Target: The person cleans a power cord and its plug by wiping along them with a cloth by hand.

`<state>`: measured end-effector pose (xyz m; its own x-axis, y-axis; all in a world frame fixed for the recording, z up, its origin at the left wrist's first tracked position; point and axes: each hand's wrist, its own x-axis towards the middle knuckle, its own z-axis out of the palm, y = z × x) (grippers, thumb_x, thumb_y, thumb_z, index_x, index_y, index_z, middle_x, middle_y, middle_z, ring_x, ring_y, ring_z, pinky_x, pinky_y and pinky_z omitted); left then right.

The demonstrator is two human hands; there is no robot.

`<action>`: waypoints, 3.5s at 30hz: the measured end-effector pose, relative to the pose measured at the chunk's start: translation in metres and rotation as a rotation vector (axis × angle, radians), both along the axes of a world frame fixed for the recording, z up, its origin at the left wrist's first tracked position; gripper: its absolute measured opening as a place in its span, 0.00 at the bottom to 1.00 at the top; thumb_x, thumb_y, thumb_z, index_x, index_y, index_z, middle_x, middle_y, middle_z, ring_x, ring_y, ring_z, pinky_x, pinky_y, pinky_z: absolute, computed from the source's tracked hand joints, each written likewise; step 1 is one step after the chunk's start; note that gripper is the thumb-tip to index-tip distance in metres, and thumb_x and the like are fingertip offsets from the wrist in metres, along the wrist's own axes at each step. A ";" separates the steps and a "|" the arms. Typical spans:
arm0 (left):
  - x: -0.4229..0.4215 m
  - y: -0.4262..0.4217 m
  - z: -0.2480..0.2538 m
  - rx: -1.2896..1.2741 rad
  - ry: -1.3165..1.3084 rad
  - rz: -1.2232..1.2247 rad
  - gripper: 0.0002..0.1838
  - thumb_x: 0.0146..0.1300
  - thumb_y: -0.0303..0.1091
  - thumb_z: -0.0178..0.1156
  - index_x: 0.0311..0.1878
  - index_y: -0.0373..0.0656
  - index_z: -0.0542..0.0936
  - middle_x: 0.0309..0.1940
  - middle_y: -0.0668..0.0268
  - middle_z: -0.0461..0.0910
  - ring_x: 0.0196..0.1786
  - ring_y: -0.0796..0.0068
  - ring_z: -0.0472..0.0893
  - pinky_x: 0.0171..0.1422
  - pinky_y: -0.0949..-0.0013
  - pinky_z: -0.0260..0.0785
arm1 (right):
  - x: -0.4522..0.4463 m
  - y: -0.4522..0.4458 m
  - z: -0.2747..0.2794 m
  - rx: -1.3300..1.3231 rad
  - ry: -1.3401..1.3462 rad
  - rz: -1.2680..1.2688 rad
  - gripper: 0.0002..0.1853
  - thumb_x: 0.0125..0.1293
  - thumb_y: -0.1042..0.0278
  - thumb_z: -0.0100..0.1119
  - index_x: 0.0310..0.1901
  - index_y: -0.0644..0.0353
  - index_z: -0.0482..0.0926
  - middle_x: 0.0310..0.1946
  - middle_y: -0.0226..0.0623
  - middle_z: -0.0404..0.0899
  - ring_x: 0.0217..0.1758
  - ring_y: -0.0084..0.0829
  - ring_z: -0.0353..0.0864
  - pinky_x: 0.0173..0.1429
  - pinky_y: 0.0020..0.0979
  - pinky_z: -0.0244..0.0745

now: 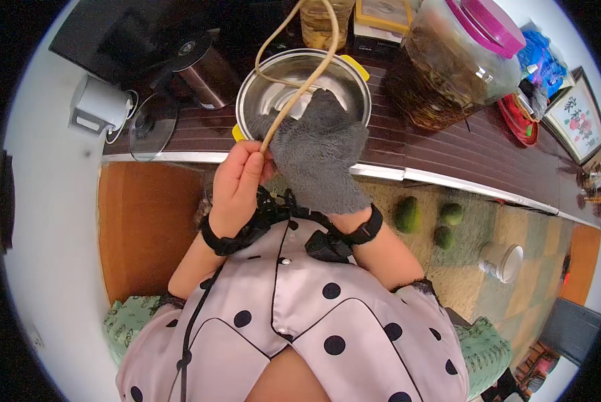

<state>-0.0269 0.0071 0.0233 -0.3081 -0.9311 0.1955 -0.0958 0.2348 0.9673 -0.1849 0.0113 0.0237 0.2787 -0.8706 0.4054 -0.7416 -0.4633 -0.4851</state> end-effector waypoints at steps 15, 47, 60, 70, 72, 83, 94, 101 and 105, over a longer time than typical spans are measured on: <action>0.000 0.007 0.028 -0.038 -0.188 -0.051 0.14 0.70 0.39 0.47 0.30 0.40 0.69 0.17 0.76 0.65 0.20 0.88 0.62 0.22 0.81 0.55 | -0.040 -0.005 -0.006 -0.054 -0.009 -0.032 0.19 0.58 0.71 0.50 0.52 0.61 0.70 0.47 0.49 0.73 0.48 0.49 0.74 0.50 0.43 0.71; 0.005 0.016 0.001 0.253 -0.058 -0.171 0.15 0.70 0.42 0.47 0.31 0.41 0.69 0.18 0.76 0.61 0.20 0.86 0.59 0.23 0.79 0.52 | -0.025 -0.007 -0.001 0.156 -0.022 0.010 0.07 0.58 0.68 0.50 0.33 0.61 0.75 0.32 0.46 0.75 0.41 0.47 0.75 0.40 0.42 0.70; 0.013 0.015 0.000 0.185 -0.139 -0.119 0.15 0.68 0.38 0.49 0.28 0.38 0.70 0.16 0.69 0.67 0.20 0.80 0.66 0.26 0.74 0.60 | -0.019 -0.034 0.032 0.700 0.547 -0.178 0.14 0.58 0.70 0.50 0.46 0.64 0.76 0.43 0.52 0.76 0.45 0.44 0.76 0.48 0.35 0.72; 0.005 0.009 -0.006 0.194 -0.065 -0.103 0.15 0.68 0.38 0.49 0.28 0.39 0.68 0.17 0.71 0.66 0.20 0.82 0.64 0.25 0.74 0.58 | 0.012 -0.005 0.008 -0.299 0.099 -0.094 0.16 0.48 0.72 0.54 0.40 0.67 0.77 0.38 0.52 0.76 0.45 0.50 0.75 0.50 0.44 0.70; 0.006 0.019 -0.007 0.177 -0.215 -0.194 0.15 0.67 0.38 0.50 0.29 0.38 0.69 0.16 0.66 0.67 0.20 0.76 0.66 0.25 0.70 0.60 | -0.027 -0.022 -0.015 -0.069 0.295 -0.154 0.06 0.43 0.70 0.56 0.23 0.62 0.79 0.29 0.49 0.77 0.36 0.51 0.75 0.41 0.47 0.71; 0.008 0.023 -0.005 0.225 -0.150 -0.235 0.14 0.68 0.36 0.49 0.28 0.37 0.68 0.16 0.67 0.66 0.20 0.78 0.66 0.26 0.73 0.60 | -0.037 -0.042 -0.017 0.075 0.203 -0.309 0.04 0.44 0.73 0.55 0.20 0.63 0.78 0.21 0.48 0.75 0.29 0.50 0.76 0.38 0.44 0.72; 0.005 0.011 -0.001 0.034 -0.291 -0.133 0.13 0.66 0.36 0.51 0.29 0.37 0.68 0.17 0.55 0.66 0.20 0.57 0.67 0.26 0.63 0.59 | 0.006 -0.010 -0.010 -0.417 -0.142 -0.149 0.03 0.41 0.71 0.57 0.19 0.59 0.79 0.23 0.43 0.77 0.33 0.49 0.78 0.39 0.42 0.72; 0.007 0.027 -0.001 -0.029 -0.390 -0.264 0.13 0.66 0.37 0.51 0.29 0.37 0.68 0.17 0.57 0.65 0.21 0.59 0.67 0.26 0.65 0.60 | -0.057 -0.061 -0.025 -0.108 0.233 -0.267 0.02 0.42 0.77 0.55 0.20 0.64 0.78 0.23 0.51 0.76 0.32 0.50 0.77 0.37 0.41 0.73; 0.010 0.030 -0.004 0.010 -0.437 -0.287 0.12 0.66 0.37 0.51 0.30 0.38 0.69 0.17 0.56 0.67 0.21 0.59 0.70 0.27 0.64 0.61 | -0.068 -0.076 -0.019 -0.078 0.260 -0.296 0.09 0.45 0.73 0.57 0.31 0.64 0.78 0.28 0.50 0.76 0.36 0.53 0.75 0.39 0.42 0.71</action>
<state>-0.0166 0.0374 0.0194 -0.6021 -0.7982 -0.0168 -0.4241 0.3019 0.8538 -0.2533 -0.0650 0.0047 0.1222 -0.8982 0.4222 -0.9420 -0.2389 -0.2358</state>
